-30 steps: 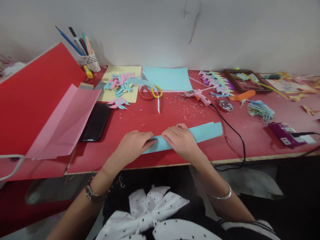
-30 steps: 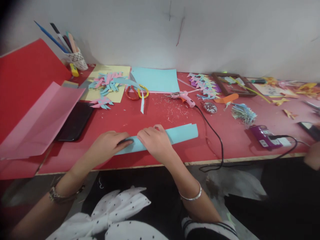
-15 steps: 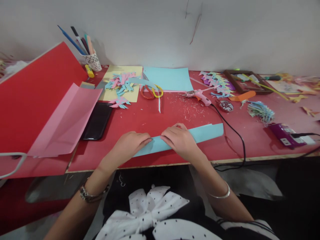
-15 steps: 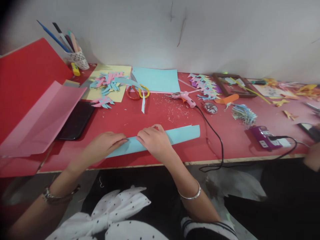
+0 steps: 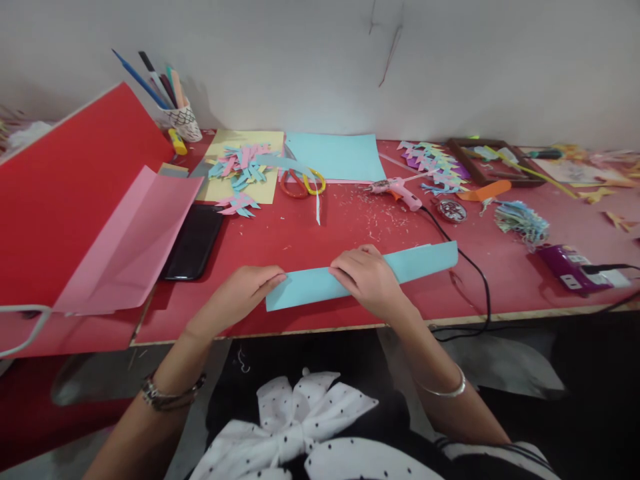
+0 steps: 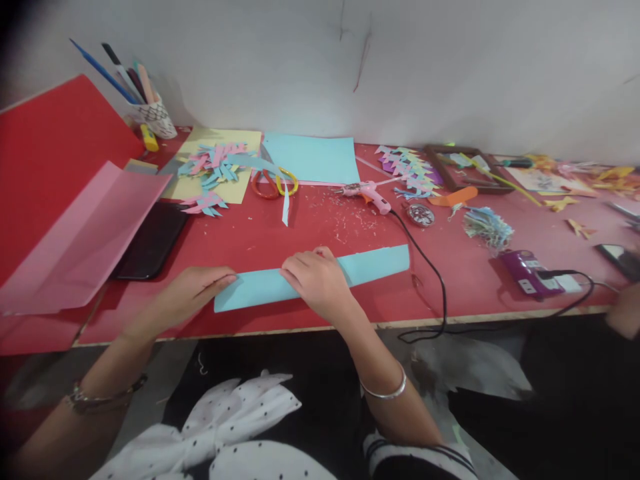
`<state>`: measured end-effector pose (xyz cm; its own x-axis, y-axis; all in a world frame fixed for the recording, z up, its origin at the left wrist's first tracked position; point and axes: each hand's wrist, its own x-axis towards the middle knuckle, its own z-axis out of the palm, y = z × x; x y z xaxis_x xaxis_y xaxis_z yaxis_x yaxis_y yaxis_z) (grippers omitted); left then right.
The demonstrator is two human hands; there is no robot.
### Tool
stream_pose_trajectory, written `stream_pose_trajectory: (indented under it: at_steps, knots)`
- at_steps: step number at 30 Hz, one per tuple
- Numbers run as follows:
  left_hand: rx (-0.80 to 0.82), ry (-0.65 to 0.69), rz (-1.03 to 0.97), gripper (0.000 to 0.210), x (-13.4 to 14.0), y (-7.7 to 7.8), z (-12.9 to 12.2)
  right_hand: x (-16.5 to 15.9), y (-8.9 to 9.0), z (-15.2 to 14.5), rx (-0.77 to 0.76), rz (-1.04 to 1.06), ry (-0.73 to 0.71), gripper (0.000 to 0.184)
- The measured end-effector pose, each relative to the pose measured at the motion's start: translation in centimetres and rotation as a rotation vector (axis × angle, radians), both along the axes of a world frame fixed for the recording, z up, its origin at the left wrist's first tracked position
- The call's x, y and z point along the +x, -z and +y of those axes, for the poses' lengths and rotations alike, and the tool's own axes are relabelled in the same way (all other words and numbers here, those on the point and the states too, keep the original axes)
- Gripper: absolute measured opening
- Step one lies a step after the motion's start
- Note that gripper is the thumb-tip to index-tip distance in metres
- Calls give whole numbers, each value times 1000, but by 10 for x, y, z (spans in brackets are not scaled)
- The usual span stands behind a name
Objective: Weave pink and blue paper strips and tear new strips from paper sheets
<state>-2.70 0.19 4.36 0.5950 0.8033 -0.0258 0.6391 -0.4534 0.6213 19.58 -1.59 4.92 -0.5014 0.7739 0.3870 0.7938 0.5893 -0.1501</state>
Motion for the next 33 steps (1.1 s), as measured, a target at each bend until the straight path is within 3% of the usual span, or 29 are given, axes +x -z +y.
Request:
stream_pose_trajectory:
  at_steps: [14,22,26,33]
  knots:
    - [-52,25,41,38,-5,0,6,-4,11,1,-43,13,5,34]
    - [334,102,345,27,30,0,-2,-19,23,-3,107,-22,24,36]
    - [348,122,449,21,41,-1,-3,-23,25,-2,211,-48,43,32]
    - [280,48,454,27,23,5,1,-7,31,-2,259,-152,63,27]
